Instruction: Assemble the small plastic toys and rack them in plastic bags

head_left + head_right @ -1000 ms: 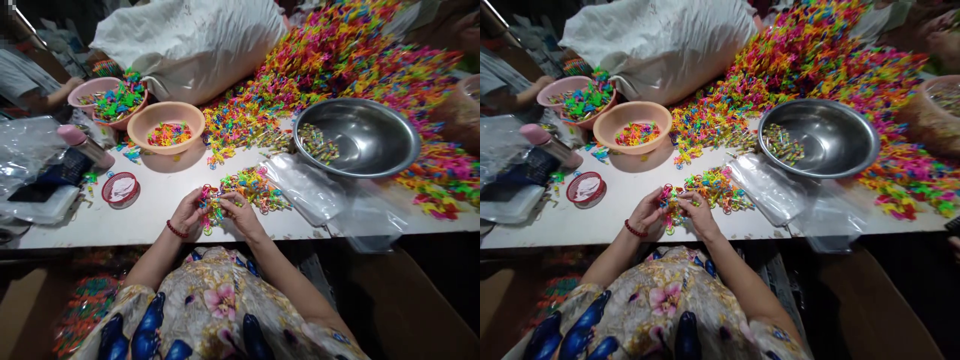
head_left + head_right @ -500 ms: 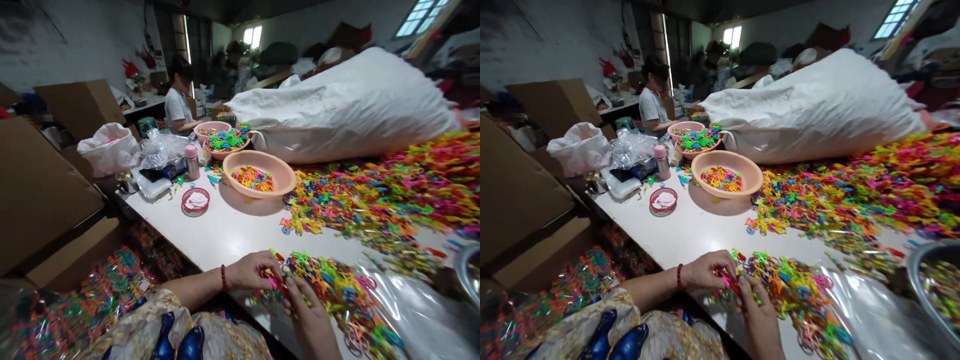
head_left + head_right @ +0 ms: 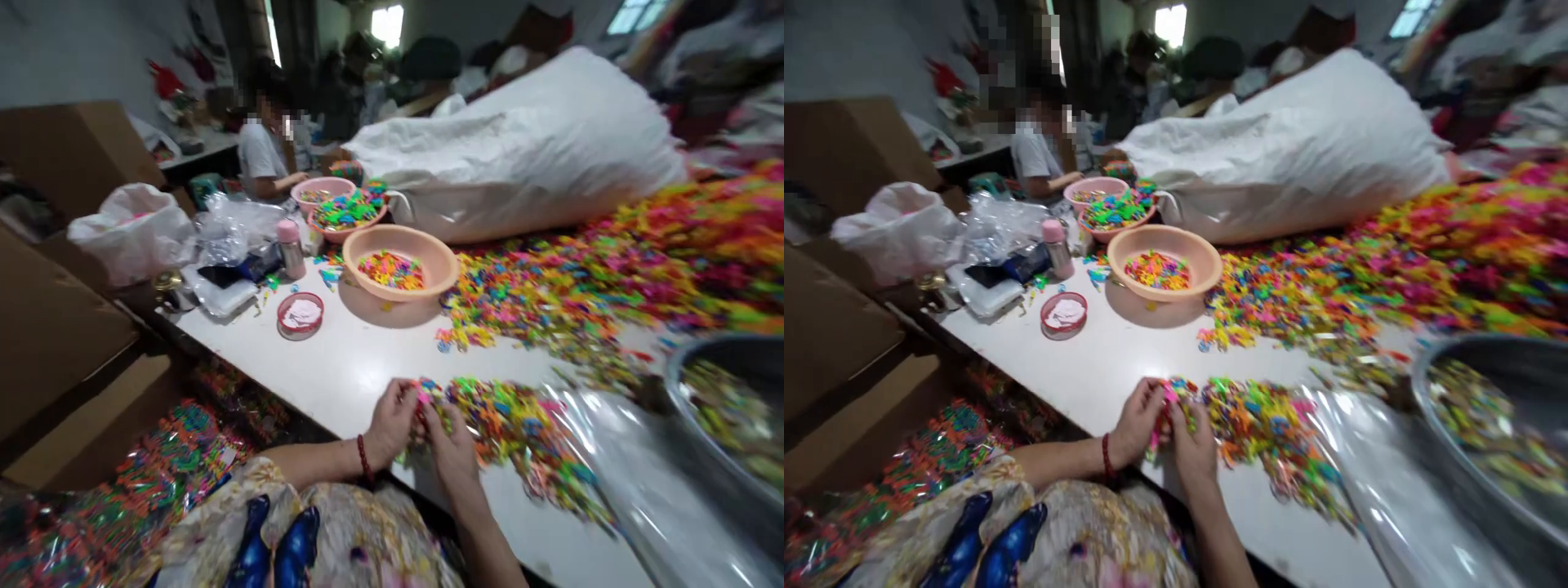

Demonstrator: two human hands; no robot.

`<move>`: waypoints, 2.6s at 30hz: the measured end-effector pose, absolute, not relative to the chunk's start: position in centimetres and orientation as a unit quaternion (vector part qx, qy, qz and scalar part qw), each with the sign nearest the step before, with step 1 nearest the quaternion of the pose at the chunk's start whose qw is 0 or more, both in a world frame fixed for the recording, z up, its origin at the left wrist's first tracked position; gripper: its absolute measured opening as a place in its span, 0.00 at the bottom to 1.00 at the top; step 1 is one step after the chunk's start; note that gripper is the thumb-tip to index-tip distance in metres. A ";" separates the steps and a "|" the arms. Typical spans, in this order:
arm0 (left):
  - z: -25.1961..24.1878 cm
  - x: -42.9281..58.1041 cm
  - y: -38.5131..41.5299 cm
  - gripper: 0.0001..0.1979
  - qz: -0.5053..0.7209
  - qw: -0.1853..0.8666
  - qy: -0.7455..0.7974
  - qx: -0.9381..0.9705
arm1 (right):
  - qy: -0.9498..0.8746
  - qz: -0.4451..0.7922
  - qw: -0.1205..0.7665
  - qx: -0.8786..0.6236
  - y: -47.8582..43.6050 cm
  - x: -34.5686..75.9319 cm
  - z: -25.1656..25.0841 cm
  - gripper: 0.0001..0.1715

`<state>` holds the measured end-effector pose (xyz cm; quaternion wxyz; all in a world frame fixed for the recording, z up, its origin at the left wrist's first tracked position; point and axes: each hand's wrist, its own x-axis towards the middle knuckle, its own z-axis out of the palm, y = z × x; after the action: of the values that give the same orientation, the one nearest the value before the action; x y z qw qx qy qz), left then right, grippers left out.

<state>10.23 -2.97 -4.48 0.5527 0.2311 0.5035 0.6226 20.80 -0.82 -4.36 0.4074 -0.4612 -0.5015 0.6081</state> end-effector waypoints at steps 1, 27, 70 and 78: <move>-4.4 10.1 -3.0 0.26 0.620 0.545 0.521 0.216 | -0.507 0.600 0.396 -0.474 -1.1 20.6 -4.3 0.25; -4.0 8.7 -2.4 0.24 0.587 0.553 0.506 0.307 | -0.655 0.435 0.407 -0.466 -1.8 23.2 -4.4 0.17; -5.7 9.5 -2.6 0.22 0.567 0.554 0.518 0.322 | -0.705 0.340 0.435 -0.445 -1.7 24.3 -5.1 0.12; -4.8 8.9 -2.4 0.20 0.526 0.489 0.559 0.416 | -0.648 0.452 0.413 -0.453 -2.1 24.6 -4.7 0.15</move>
<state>8.88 -2.45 -4.76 0.4885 0.4156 0.5588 0.5257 24.56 -2.11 -4.66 0.4128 -0.4529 -0.6479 0.4525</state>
